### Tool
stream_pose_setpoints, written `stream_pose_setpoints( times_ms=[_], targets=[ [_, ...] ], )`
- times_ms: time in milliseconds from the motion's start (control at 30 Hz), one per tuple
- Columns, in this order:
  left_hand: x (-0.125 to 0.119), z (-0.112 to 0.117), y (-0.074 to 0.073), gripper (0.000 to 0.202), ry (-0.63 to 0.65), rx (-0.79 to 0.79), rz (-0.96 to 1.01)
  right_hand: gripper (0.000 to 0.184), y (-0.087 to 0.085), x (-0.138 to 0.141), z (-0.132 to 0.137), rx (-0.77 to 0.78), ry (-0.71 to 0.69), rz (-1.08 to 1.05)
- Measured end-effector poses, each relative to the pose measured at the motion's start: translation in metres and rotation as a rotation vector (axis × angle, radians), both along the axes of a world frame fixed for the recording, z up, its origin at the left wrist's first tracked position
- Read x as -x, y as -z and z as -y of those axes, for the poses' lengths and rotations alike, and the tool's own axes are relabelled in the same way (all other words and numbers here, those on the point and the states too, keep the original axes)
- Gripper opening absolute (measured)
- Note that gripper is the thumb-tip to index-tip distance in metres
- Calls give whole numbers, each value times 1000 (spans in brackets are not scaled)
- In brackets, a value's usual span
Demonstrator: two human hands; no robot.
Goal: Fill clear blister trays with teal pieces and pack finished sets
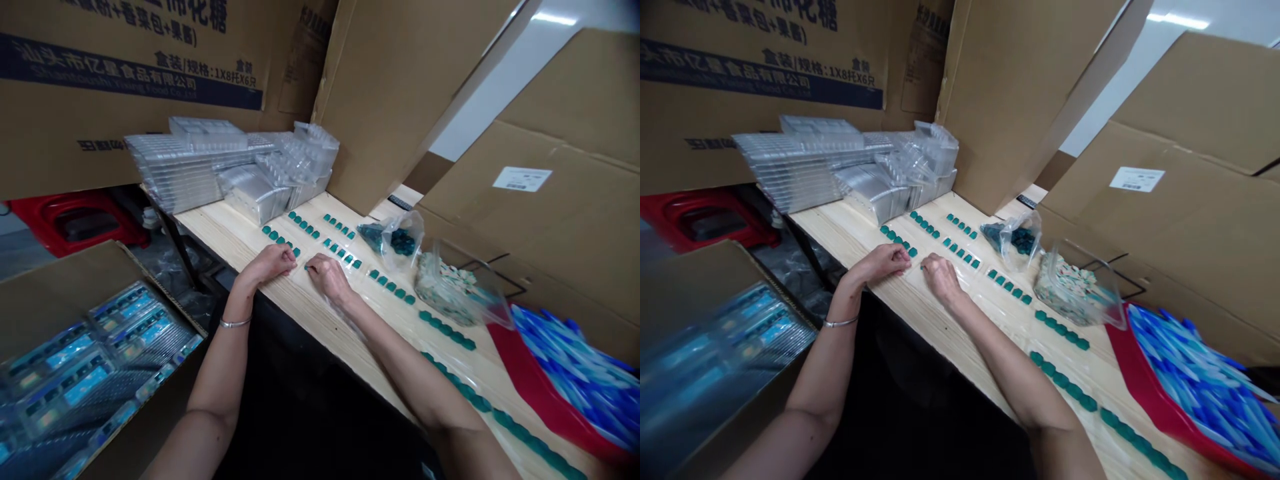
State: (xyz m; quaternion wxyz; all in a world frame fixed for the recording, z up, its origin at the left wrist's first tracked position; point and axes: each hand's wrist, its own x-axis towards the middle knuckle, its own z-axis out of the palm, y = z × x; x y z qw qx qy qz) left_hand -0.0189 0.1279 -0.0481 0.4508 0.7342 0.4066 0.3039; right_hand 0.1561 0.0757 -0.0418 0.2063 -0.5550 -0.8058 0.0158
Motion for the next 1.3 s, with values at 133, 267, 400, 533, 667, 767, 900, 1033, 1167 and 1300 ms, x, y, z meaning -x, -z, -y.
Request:
stream_pose_setpoints(
  times_ms=[133,267,400,533,667,767,900,1033,1167,1300],
  targets=[
    [0,1,1,12,5,20,26,29,-3,-13,-4,-10,-2,-98],
    [-1,-1,6,11,3,-1,42,19,-9,-16,-5,-4,-83,-89],
    [0,-2,7,10,13,-68,-43,16,-10,-8,-6,22,-66,-4],
    [-3,0,2,13,32,-190,-139,17,-7,-5,-7,49,-35,-25],
    [-14,10,-5,11,35,-311,-273,12,-4,-2,-9,63,50,-33],
    [-21,19,-11,9,-6,-386,-388,9,-4,6,-9,70,150,13],
    [-19,22,-18,12,19,-366,-516,10,-17,10,2,77,157,64],
    [-30,15,-44,12,41,-505,-476,21,-40,-12,52,-128,43,38],
    [-105,14,-85,18,213,-707,-313,15,-57,-44,137,-201,-18,-120],
    [-223,5,-103,23,342,-792,-520,16,-60,-70,222,-162,93,-339]
  ],
)
